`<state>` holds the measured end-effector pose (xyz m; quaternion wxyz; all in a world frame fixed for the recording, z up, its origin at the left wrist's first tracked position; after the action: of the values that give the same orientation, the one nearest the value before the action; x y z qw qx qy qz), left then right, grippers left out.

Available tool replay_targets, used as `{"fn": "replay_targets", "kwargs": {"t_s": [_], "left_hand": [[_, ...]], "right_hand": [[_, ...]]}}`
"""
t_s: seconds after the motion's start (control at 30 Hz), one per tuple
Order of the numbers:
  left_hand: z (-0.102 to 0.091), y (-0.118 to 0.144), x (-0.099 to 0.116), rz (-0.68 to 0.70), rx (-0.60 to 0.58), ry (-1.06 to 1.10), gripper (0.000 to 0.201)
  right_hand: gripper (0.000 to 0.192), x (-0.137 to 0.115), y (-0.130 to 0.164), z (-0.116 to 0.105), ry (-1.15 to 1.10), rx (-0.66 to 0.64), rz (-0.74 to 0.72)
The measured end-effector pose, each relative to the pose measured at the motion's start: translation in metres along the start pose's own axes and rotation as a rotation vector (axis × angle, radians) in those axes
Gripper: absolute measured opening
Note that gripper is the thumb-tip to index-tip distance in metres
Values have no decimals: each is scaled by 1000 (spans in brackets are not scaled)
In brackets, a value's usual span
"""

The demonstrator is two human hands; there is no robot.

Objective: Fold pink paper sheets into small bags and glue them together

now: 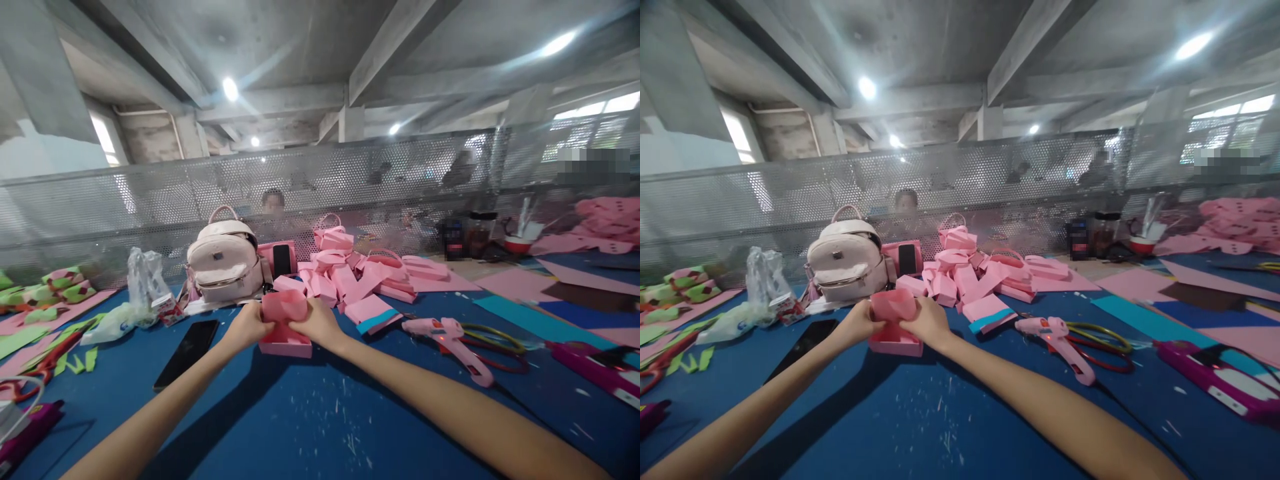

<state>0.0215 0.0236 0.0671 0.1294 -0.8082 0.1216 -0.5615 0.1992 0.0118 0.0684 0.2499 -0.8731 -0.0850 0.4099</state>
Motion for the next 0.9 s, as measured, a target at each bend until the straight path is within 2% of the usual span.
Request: {"fn": "replay_targets", "kwargs": {"t_s": [0.17,0.3,0.4,0.5,0.6,0.67,0.73,0.83,0.9], "left_hand": [[-3,4,6,-53,-63,95,34],[-19,15,4,-81,4,144,56],[-26,25,2,-24,56,130,56],[-29,33,9,104,135,59,49],[-26,45,26,291,177,-38,37],[-18,54,39,400,110,-99,29],[-8,61,48,513,8,-218,37],[7,65,49,761,-136,-641,60],[13,61,43,831,-228,-787,56]], "right_hand": [[20,8,-7,-8,-114,47,-6],[24,24,-19,-1,-259,39,23],[29,36,-22,7,-310,28,82],[32,44,-17,15,-355,3,150],[33,47,-8,22,-426,-24,204],[30,46,0,25,-483,-49,228],[28,43,6,27,-541,-73,244],[28,38,13,31,-615,-109,252],[31,35,17,34,-647,-131,252]]}}
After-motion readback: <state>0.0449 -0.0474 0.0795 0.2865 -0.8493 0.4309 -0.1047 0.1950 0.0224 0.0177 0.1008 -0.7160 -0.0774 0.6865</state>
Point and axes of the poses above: each hand's wrist, its own y-axis away from the middle knuckle, its own z-axis out of the palm, x = y × z, the point moved 3 cm from there along -y, towards the middle knuckle, and after that the axes turned 14 degrees about x, right-handed, at the moved point
